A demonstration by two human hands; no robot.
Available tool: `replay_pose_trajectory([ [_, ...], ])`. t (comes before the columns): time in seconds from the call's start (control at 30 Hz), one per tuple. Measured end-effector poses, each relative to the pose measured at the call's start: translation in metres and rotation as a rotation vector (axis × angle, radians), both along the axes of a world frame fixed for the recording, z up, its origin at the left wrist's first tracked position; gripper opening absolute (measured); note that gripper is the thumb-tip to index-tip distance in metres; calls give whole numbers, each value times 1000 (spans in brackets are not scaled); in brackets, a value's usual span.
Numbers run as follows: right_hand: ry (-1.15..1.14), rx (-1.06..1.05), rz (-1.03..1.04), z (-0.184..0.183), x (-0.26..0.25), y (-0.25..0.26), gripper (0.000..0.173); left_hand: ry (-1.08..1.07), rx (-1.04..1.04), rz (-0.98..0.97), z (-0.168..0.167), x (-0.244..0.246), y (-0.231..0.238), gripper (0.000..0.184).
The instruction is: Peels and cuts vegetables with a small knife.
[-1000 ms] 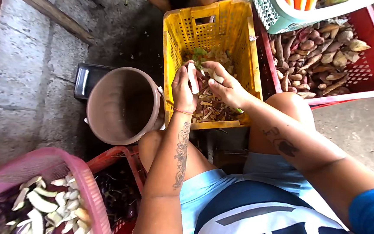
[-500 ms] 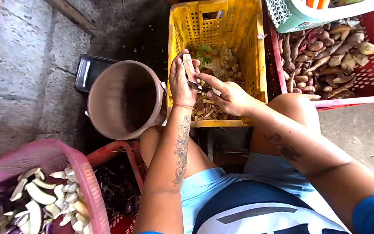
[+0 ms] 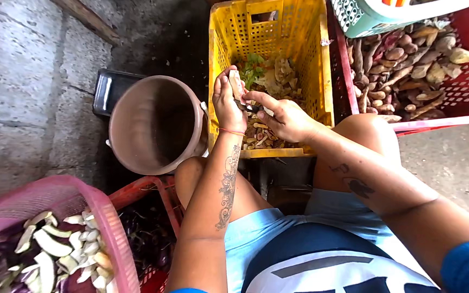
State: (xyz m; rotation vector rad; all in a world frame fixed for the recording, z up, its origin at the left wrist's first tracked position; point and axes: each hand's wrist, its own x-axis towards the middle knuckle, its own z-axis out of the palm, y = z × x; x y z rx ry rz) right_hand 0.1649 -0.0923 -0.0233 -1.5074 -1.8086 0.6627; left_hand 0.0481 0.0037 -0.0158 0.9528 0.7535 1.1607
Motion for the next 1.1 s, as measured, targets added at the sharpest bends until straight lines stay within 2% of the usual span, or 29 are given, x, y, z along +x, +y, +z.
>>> replay_pose_trajectory([
  [0.13, -4, -57, 21, 0, 1, 0, 58, 45, 5, -23, 1, 0, 0, 35],
  [0.37, 29, -3, 16, -3, 3, 4, 50, 90, 37, -6, -4, -2, -1, 35],
  [0.83, 7, 10, -24, -4, 1, 4, 49, 122, 62, -5, -6, -1, 0, 35],
  [1.1, 103, 53, -76, -8, 2, 10, 42, 117, 98, -23, -7, 0, -8, 33],
])
